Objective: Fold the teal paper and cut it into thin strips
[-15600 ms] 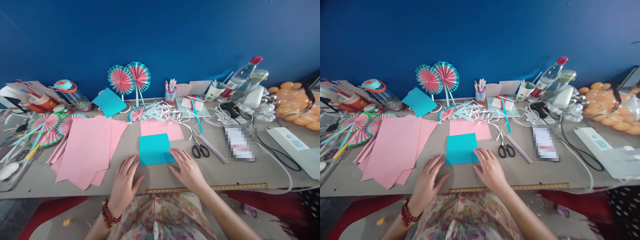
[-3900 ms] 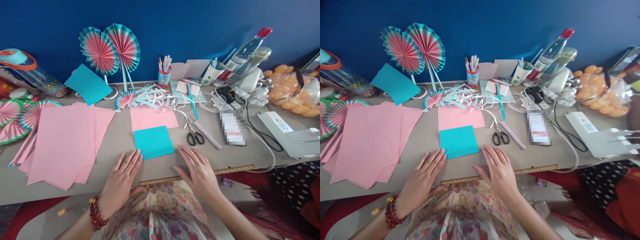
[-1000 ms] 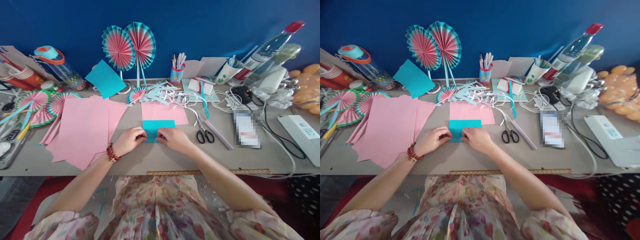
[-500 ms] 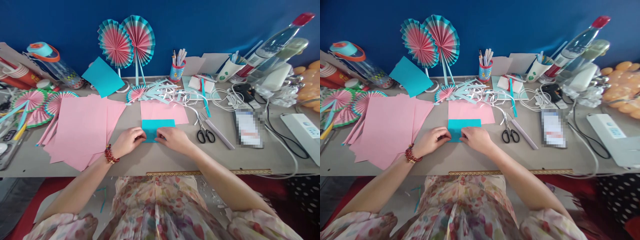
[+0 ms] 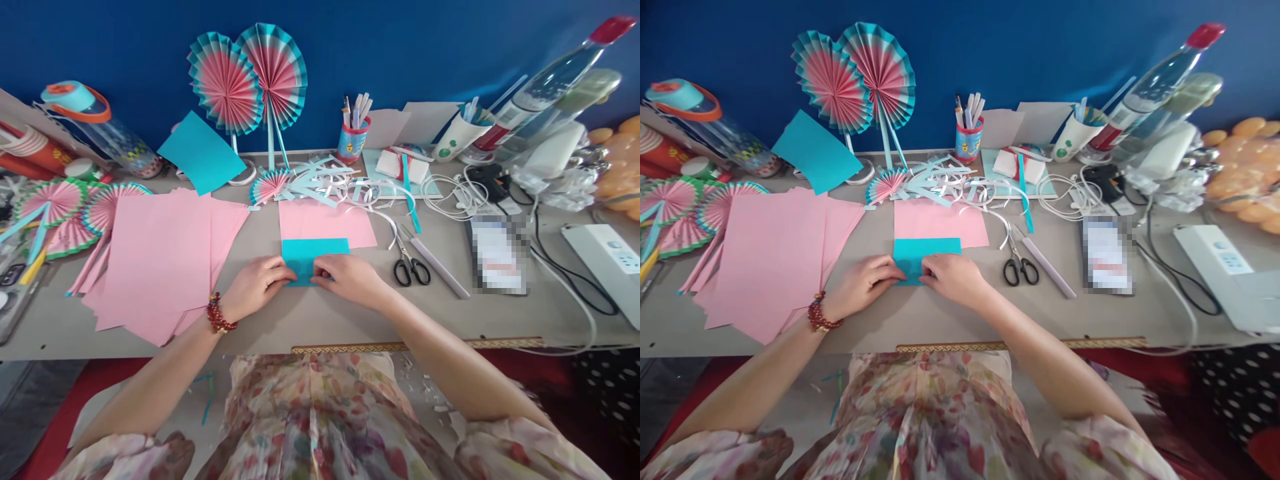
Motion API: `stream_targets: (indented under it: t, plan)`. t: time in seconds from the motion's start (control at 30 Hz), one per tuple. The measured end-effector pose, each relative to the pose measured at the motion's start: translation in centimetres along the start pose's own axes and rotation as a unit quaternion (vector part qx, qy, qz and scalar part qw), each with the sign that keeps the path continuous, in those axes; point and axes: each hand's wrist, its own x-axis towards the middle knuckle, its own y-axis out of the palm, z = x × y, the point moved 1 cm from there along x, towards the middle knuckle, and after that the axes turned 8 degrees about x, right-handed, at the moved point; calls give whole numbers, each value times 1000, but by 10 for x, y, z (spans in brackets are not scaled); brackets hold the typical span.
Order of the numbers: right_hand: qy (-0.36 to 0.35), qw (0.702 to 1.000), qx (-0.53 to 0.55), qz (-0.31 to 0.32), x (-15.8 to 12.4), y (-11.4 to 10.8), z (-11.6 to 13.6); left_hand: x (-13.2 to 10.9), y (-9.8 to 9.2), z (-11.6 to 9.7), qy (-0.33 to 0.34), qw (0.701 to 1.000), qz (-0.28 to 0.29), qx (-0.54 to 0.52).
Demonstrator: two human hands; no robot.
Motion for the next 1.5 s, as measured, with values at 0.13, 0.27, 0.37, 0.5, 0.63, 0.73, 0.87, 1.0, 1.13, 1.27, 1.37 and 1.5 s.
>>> stream_targets:
  t: [0.13,0.27,0.37,0.5,0.63,0.73,0.87,1.0,1.13,1.27,1.37,1.5]
  plan:
    - [-18,999,30,4,-8,-7,-8,-1,2,2,10,1000,-8,1]
    - [-28,998,50,-14,-16,-10,-18,-1,3,2,10,1000,-6,4]
    - [-42,997,65,-12,-17,-10,-21,0,2,1,10,1000,0,1]
    - [-25,997,75,2,-14,-11,-21,0,0,1,3,1000,9,-3]
    - [-13,997,74,6,-13,-11,-21,1,-1,1,-6,1000,23,-12]
    - [-7,996,84,12,-13,-12,-22,1,0,1,-7,1000,19,-9]
    - [4,995,95,16,-12,-13,-21,2,0,0,-4,1000,18,-10]
    - [-4,996,89,13,-12,-12,-22,2,0,0,-7,1000,18,-11]
    - [-4,997,78,12,-12,-11,-22,1,0,2,-6,1000,14,-9]
    - [-2,997,71,11,-12,-12,-21,0,0,1,-6,1000,17,-9]
    - [-4,998,66,9,-12,-12,-21,1,-1,-8,-4,1000,-4,29]
    - [-12,998,66,9,-12,-10,-22,3,3,-29,62,994,-9,86]
